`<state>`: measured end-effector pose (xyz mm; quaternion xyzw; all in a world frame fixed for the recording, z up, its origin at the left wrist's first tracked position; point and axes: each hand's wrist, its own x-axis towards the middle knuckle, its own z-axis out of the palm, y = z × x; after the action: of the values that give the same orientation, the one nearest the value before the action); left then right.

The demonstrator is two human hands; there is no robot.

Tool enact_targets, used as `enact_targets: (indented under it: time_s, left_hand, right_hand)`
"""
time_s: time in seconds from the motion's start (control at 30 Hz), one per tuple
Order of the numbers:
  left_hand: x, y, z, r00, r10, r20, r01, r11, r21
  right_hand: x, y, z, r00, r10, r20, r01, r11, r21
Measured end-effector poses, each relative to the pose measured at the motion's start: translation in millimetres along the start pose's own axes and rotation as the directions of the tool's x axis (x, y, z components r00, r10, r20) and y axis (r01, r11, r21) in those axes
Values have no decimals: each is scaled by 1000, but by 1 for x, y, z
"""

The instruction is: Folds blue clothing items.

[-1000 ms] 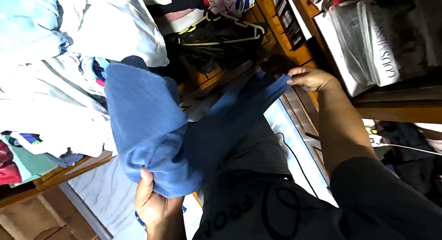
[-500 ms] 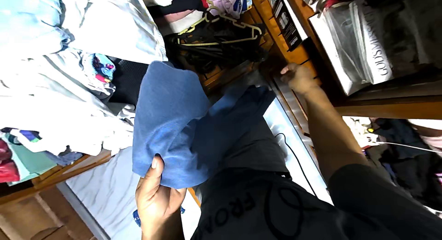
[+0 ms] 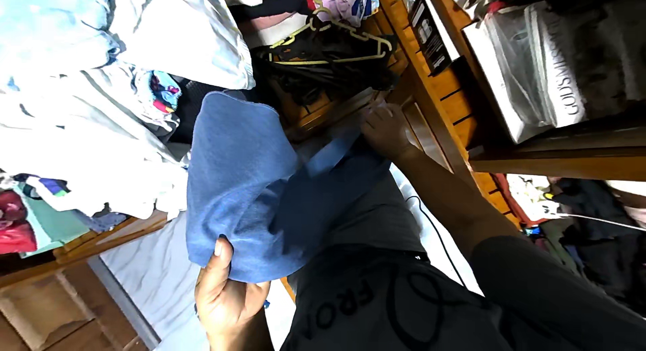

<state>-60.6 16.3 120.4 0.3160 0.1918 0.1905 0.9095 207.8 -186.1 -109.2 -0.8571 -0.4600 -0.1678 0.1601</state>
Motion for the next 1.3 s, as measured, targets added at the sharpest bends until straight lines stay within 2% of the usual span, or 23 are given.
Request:
enact_targets:
  time_s: [0.07,0.2,0.27,0.33,0.4,0.43,0.5,0.57,0.6,0.67,0.77,0.83,0.9,0.93,1.03,1.1,1.17,1.2,1.23,1.3]
  left_hand:
    - [2,-2,-4,1000,-12,12,12,1000,-11]
    - [3,-3,-4,1000,-1,-6,1,1000,22]
    - [5,-3,-5,1000,-8,0,8,1000,20]
    - [7,-3,-5,1000,-10,-1,10,1000,12]
    - [7,-3,-6,1000,-8,0,8,1000,17]
    - [8,-3,-5,1000,-10,1,10,1000,20]
    - [8,-4,-4,1000,-7,-5,7,999,33]
    - [7,-3,-1,1000,-1,-16,1,999,47]
    - [5,-3,0,1000,3,-29,-1,998,55]
    - [1,1,0,998,5,-55,-1,997,82]
    - [-2,6,0,996,25,-88,-13,991,137]
    - [-2,7,0,995,34,-95,-20,989,148]
    - [1,6,1,995,31,-94,-18,989,144]
    - [2,6,1,995,35,-98,-20,989,150]
    - [6,3,2,992,42,-120,-22,986,167]
    - [8,1,2,990,36,-133,-14,986,168]
    - [9,0,3,989,39,-140,-17,988,154]
    - [9,1,3,990,43,-135,-23,989,146]
    - [8,3,3,991,45,-123,-28,990,138]
    - [7,9,1,994,53,-91,-41,991,127]
  right_hand:
    - [-13,0,-4,995,-23,95,19,999,37]
    - [-35,0,-11,989,-12,144,-5,993,120]
    - [-42,4,-14,973,-32,229,-20,975,221]
    - [-40,15,-15,936,-4,352,-132,923,362]
    - [-32,30,-10,867,147,477,-378,817,436]
    - [-25,36,-8,790,271,551,-546,719,430]
    - [-10,50,1,525,508,683,-840,439,319]
    - [-7,62,23,251,608,753,-959,260,110]
    - [-9,65,33,150,603,784,-981,191,41]
    - [-19,67,55,24,588,808,-997,75,-25]
    - [-14,66,60,-63,544,837,-997,-65,-33]
    - [-2,68,54,-74,492,868,-997,-27,-70]
    - [9,71,46,-19,509,861,-999,18,-32]
    - [14,74,41,15,541,841,-1000,-15,27]
    - [20,79,37,18,676,736,-923,-272,272]
    - [11,80,44,63,719,692,-878,-290,381]
    - [3,77,50,105,739,665,-904,-209,374]
    - [1,74,52,141,741,657,-935,-118,334]
    - [2,69,49,194,733,652,-955,-11,297]
    - [6,56,35,347,709,614,-930,175,323]
